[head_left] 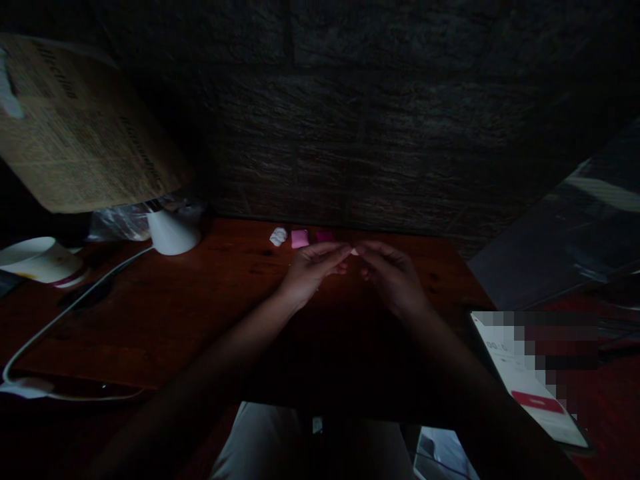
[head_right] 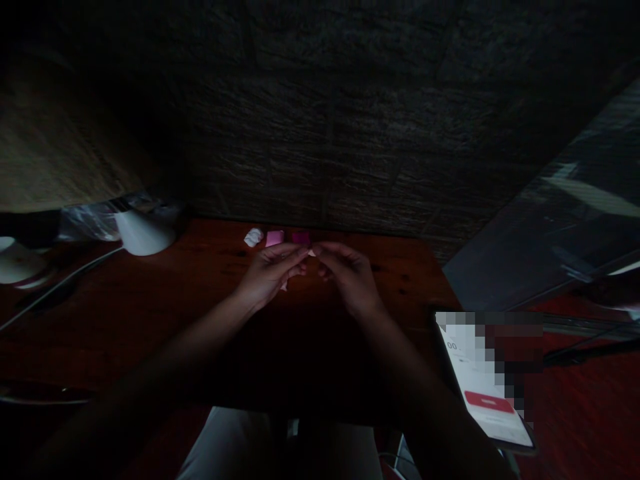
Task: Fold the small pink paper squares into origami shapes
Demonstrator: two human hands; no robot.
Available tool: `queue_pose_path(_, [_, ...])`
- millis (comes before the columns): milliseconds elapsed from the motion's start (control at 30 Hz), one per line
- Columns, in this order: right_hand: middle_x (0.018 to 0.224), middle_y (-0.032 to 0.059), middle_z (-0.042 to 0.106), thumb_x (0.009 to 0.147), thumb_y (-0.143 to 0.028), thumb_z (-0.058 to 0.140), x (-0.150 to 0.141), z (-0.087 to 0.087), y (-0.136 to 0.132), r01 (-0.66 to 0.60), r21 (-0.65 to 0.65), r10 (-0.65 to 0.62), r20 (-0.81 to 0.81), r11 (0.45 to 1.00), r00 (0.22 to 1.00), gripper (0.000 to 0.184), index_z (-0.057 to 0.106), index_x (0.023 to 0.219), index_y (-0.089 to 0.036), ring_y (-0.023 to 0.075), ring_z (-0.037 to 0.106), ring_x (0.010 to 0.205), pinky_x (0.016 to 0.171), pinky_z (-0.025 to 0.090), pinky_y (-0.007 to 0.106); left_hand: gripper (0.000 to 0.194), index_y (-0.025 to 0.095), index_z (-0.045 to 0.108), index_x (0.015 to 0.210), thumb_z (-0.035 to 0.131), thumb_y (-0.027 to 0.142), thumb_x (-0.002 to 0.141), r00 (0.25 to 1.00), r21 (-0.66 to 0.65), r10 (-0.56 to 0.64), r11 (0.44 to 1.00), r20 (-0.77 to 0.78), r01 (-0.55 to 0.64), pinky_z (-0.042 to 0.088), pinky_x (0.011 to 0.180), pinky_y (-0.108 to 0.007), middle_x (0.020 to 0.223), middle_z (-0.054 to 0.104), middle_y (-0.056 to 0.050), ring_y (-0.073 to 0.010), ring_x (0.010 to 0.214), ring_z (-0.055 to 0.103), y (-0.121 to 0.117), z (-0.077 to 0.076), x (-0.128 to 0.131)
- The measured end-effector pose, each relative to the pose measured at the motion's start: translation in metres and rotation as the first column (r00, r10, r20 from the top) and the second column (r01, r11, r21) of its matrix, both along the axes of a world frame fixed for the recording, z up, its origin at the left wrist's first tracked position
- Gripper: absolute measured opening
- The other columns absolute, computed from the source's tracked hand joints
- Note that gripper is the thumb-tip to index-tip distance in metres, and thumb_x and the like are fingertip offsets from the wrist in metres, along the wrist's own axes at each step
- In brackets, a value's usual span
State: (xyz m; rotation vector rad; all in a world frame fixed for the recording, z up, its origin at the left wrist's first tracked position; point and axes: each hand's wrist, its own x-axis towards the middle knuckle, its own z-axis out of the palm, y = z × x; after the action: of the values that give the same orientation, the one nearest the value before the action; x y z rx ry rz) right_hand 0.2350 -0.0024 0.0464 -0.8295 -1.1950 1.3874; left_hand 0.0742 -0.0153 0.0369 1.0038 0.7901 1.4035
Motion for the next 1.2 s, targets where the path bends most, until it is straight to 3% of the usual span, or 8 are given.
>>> queue_pose_path(300, [0.077, -0.0009, 0.075, 0.065, -0.04, 0.09, 0.0, 0.002, 0.0, -0.012, -0.044, 0.011, -0.021, 0.999, 1.0, 0.025, 0.08, 0.083, -0.025, 0.0095, 0.057, 0.058, 0.055, 0.045, 0.024, 0.032, 0.021, 0.081, 0.083, 0.088, 0.05, 0.072, 0.991, 0.076, 0.041, 0.997, -0.131, -0.031, 0.055, 0.065, -0.026, 0.08, 0.077, -0.004, -0.0132, 0.065, 0.066, -0.006, 0.007, 0.0])
queue_pose_path(533, [0.075, -0.001, 0.074, 0.058, -0.043, 0.092, 0.0, 0.005, -0.001, 0.02, -0.091, -0.021, -0.011, 0.996, 1.0, 0.032, 0.08, 0.08, -0.023, 0.0094, 0.059, 0.058, 0.055, 0.045, 0.023, 0.029, 0.018, 0.08, 0.088, 0.087, 0.042, 0.074, 0.963, 0.131, 0.098, 0.989, -0.251, -0.067, 0.05, 0.055, -0.022, 0.077, 0.076, -0.004, -0.0135, 0.064, 0.066, -0.007, 0.007, 0.0])
queue_pose_path(733, [0.076, -0.0007, 0.074, 0.06, -0.042, 0.091, 0.0, 0.005, -0.001, 0.023, -0.084, -0.024, -0.005, 0.996, 1.0, 0.032, 0.079, 0.082, -0.023, 0.0101, 0.059, 0.06, 0.056, 0.046, 0.024, 0.028, 0.018, 0.08, 0.094, 0.082, 0.042, 0.08, 0.937, 0.211, 0.138, 0.975, -0.322, -0.071, 0.049, 0.049, -0.02, 0.075, 0.077, -0.005, -0.0133, 0.062, 0.067, -0.005, 0.005, -0.002])
queue_pose_path(1000, [0.075, -0.0005, 0.076, 0.062, -0.042, 0.092, 0.002, 0.006, 0.0, 0.102, 0.093, -0.111, 0.103, 0.991, 0.989, 0.035, 0.079, 0.087, -0.022, 0.0115, 0.061, 0.059, 0.057, 0.05, 0.026, 0.029, 0.016, 0.08, 0.095, 0.084, 0.039, 0.079, 0.919, 0.294, 0.122, 0.956, -0.376, -0.006, 0.059, 0.061, -0.026, 0.085, 0.081, -0.007, -0.0166, 0.07, 0.074, -0.002, 0.0, -0.006])
queue_pose_path(1200, [0.094, 0.0023, 0.081, 0.069, -0.038, 0.09, 0.003, 0.006, -0.002, 0.001, 0.244, -0.039, 0.149, 0.97, 0.988, 0.032, 0.079, 0.096, -0.025, 0.0147, 0.07, 0.069, 0.062, 0.057, 0.028, 0.027, 0.015, 0.08, 0.094, 0.084, 0.037, 0.078, 0.926, 0.295, 0.165, 0.954, -0.339, -0.062, 0.062, 0.065, -0.028, 0.083, 0.081, -0.007, -0.0169, 0.069, 0.075, 0.003, -0.002, -0.009])
